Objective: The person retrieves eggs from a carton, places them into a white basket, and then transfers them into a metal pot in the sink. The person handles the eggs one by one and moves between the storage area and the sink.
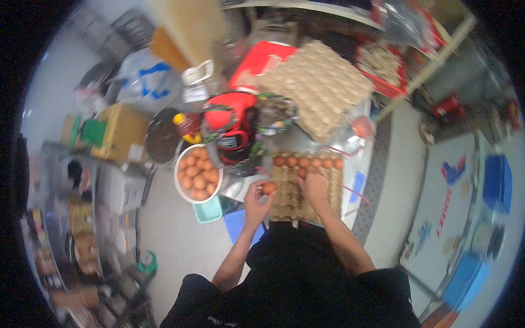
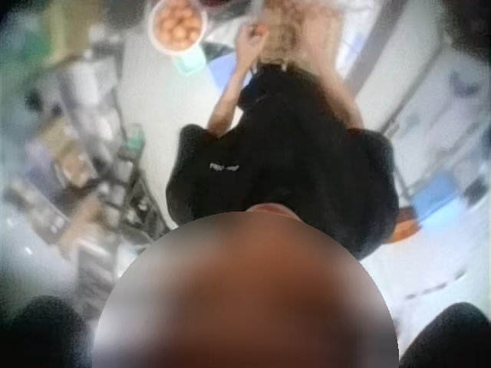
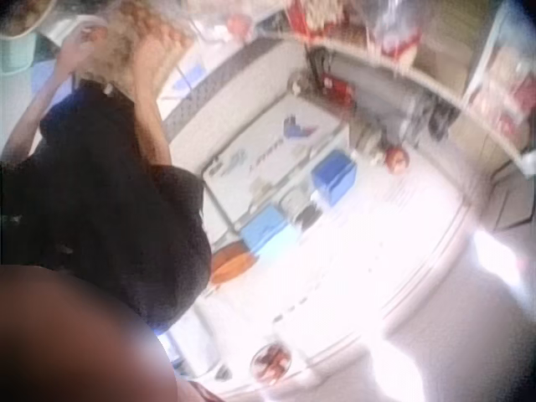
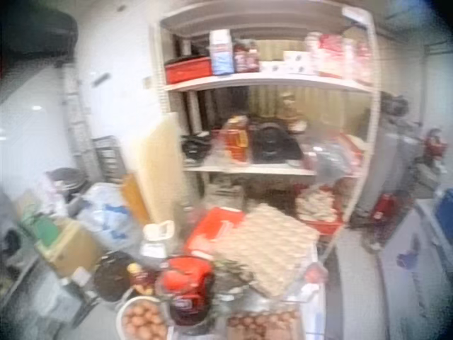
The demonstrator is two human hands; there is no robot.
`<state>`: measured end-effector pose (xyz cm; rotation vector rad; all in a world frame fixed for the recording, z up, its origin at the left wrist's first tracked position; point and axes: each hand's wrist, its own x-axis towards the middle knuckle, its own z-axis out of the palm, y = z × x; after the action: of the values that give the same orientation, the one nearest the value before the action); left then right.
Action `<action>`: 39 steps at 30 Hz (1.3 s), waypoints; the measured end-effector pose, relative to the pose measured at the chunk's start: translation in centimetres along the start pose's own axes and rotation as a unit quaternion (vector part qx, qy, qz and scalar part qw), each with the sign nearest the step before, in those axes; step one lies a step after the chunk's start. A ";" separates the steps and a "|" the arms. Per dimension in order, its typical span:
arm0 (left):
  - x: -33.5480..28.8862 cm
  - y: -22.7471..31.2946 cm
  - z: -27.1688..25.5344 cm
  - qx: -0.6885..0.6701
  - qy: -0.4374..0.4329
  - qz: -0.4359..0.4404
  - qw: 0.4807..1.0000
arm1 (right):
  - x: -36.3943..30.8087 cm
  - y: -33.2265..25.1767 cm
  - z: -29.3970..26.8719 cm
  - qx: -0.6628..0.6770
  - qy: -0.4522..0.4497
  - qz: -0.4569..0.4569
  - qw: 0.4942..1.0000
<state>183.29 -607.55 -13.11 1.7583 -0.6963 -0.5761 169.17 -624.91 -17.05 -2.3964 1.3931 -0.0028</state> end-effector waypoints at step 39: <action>6.5 -7.5 -19.2 0.111 0.395 -0.007 0.912 | -0.7 -35.9 4.4 0.141 -0.007 -0.439 0.887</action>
<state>202.27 -597.54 -15.25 1.9941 -0.1737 0.2377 199.73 -607.04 -9.80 -2.5270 0.1697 -0.3896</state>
